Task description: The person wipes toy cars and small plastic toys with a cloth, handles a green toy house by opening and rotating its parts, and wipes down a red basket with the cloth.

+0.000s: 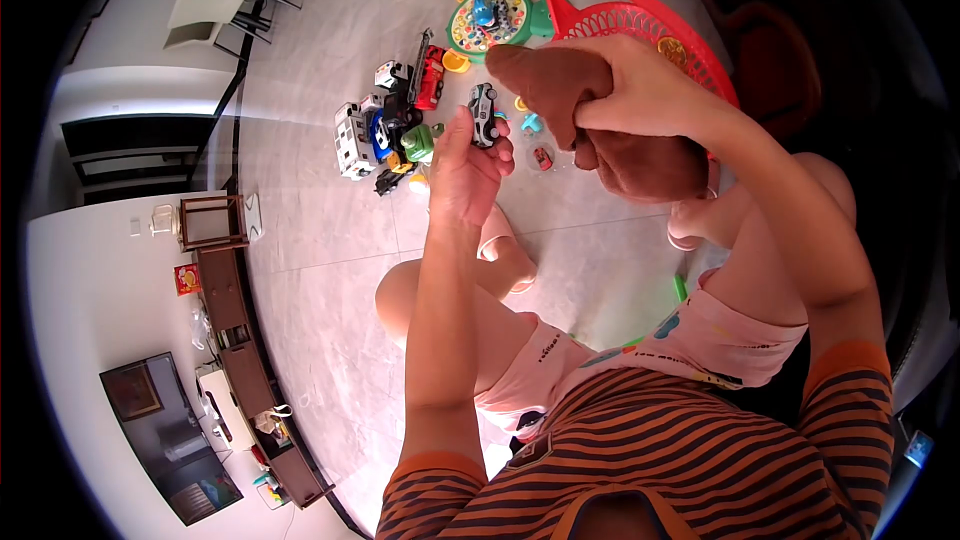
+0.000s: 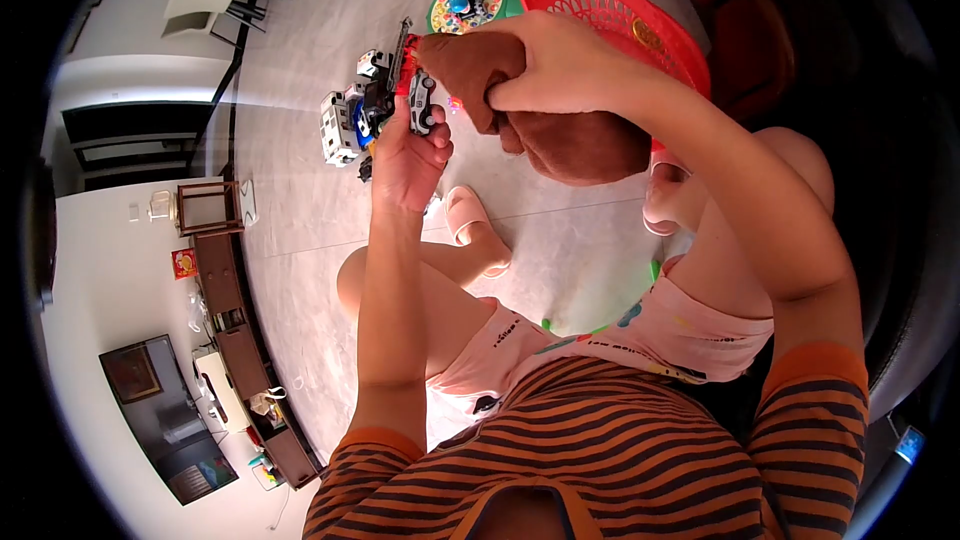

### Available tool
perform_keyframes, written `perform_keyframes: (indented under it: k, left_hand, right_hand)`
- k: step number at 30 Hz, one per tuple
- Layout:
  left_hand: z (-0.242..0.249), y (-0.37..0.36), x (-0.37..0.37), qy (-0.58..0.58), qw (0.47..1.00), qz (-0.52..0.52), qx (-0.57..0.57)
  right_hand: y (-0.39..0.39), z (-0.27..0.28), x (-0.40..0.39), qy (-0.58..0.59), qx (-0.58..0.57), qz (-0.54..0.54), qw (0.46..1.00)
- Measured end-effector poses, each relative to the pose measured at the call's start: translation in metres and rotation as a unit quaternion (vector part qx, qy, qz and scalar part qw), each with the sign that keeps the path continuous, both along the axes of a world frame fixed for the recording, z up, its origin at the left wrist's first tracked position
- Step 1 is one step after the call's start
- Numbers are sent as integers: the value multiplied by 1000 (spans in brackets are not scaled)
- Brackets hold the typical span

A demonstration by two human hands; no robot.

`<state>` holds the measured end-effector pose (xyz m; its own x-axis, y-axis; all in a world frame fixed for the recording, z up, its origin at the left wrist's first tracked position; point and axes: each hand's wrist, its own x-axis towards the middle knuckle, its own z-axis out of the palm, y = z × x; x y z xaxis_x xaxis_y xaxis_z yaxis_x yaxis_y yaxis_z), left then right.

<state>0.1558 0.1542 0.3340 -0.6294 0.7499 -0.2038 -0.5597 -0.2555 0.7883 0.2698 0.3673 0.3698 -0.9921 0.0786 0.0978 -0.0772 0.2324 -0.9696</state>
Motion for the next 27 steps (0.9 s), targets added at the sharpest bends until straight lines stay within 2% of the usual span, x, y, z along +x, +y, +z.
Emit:
perform_keyframes:
  k: [2,3,4,6,7,10,12,14,18,20,23,24,27]
  left_hand:
    - [-1,2,3,2,1000,-7,10]
    - [-1,4,7,13,1000,14,-14]
    - [0,8,13,24,998,36,-38]
    - [-1,11,17,53,995,52,-70]
    - [-4,11,18,71,993,47,-79]
    - [-4,7,15,138,986,-1,-96]
    - [1,9,14,157,979,-6,-127]
    - [0,10,14,162,981,-9,-103]
    - [4,13,20,186,978,0,-99]
    - [7,16,24,209,972,7,-109]
    - [-13,9,17,269,956,15,-113]
    - [-12,11,18,292,950,18,-112]
    - [2,12,22,218,969,-24,-116]
  right_hand:
    - [-11,10,6,-6,-42,18,999]
    - [-16,15,8,-74,-70,60,993]
    - [-19,4,8,97,152,13,984]
    - [-27,8,14,81,324,47,941]
    - [-29,3,15,85,343,52,934]
    - [-28,-5,10,52,404,-29,913]
    - [-18,-9,4,64,400,-96,909]
    - [-4,-2,0,-26,414,-94,905]
    - [-1,-5,2,55,382,-148,911]
    - [-9,-4,5,135,337,-83,928]
    - [-25,-6,12,118,391,14,913]
    - [-26,-9,11,107,395,-5,912]
    - [-20,-15,3,96,411,-86,903]
